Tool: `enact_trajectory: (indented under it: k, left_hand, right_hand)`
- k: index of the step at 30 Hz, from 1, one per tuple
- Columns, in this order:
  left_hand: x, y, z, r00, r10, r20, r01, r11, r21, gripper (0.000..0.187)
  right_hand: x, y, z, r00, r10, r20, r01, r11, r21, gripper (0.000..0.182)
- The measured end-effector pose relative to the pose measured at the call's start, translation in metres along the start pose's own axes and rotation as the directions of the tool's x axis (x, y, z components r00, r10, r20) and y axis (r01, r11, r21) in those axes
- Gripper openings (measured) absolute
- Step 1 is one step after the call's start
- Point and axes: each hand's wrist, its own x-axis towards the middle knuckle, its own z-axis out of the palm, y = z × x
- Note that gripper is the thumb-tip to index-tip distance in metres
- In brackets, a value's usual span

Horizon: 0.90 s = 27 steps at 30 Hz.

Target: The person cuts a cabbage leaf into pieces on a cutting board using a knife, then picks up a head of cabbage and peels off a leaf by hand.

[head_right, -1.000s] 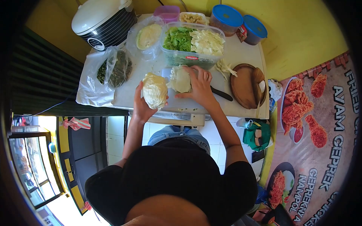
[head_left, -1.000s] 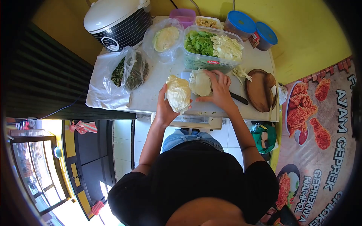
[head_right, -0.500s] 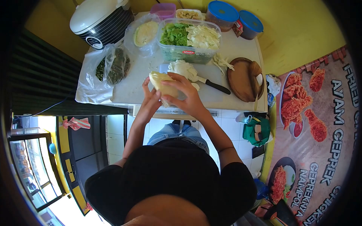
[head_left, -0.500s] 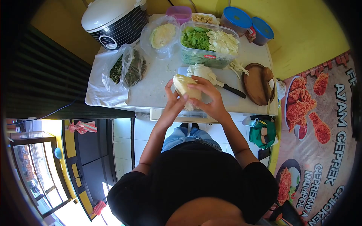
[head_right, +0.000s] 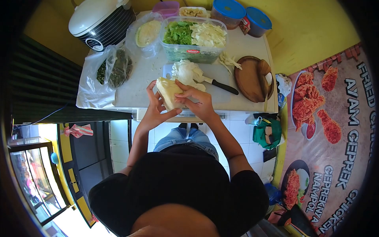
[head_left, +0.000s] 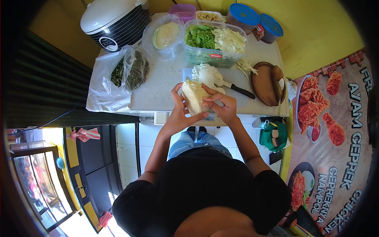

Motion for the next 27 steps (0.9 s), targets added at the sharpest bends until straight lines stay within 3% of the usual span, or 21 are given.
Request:
enact_trajectory:
  k: [10,12,16,18,25,27]
  left_hand:
    - [0.001,0.001,0.003,0.996,-0.08,-0.032,0.078,0.995,-0.057,0.099]
    - [-0.002,-0.001,0.001,0.997,-0.071,0.011,0.071,0.996,-0.049,0.099]
    - [-0.009,-0.004,0.007,0.997,-0.072,0.038,0.076,0.992,-0.103,0.098]
    - [-0.009,-0.004,0.006,0.996,-0.081,0.023,0.084,0.969,-0.233,0.098]
    - [-0.009,-0.01,-0.003,0.997,-0.073,0.023,0.076,0.95,-0.302,0.098]
    - [-0.01,-0.015,-0.008,0.995,-0.1,0.018,0.1,0.943,-0.318,0.092]
  right_hand:
    - [-0.004,0.002,0.014,0.987,-0.064,-0.15,0.045,0.991,-0.129,0.01]
    - [-0.003,-0.001,0.011,0.935,0.211,-0.284,-0.151,0.964,0.219,0.011]
    - [0.002,-0.013,0.007,0.953,0.169,-0.251,-0.138,0.981,0.135,0.014]
    - [0.004,-0.013,0.008,0.951,0.194,-0.241,-0.131,0.958,0.256,0.012]
    - [0.017,0.017,-0.015,0.87,0.34,-0.358,-0.231,0.921,0.314,0.011]
    - [0.024,0.03,-0.022,0.903,0.291,-0.317,-0.252,0.955,0.158,0.017]
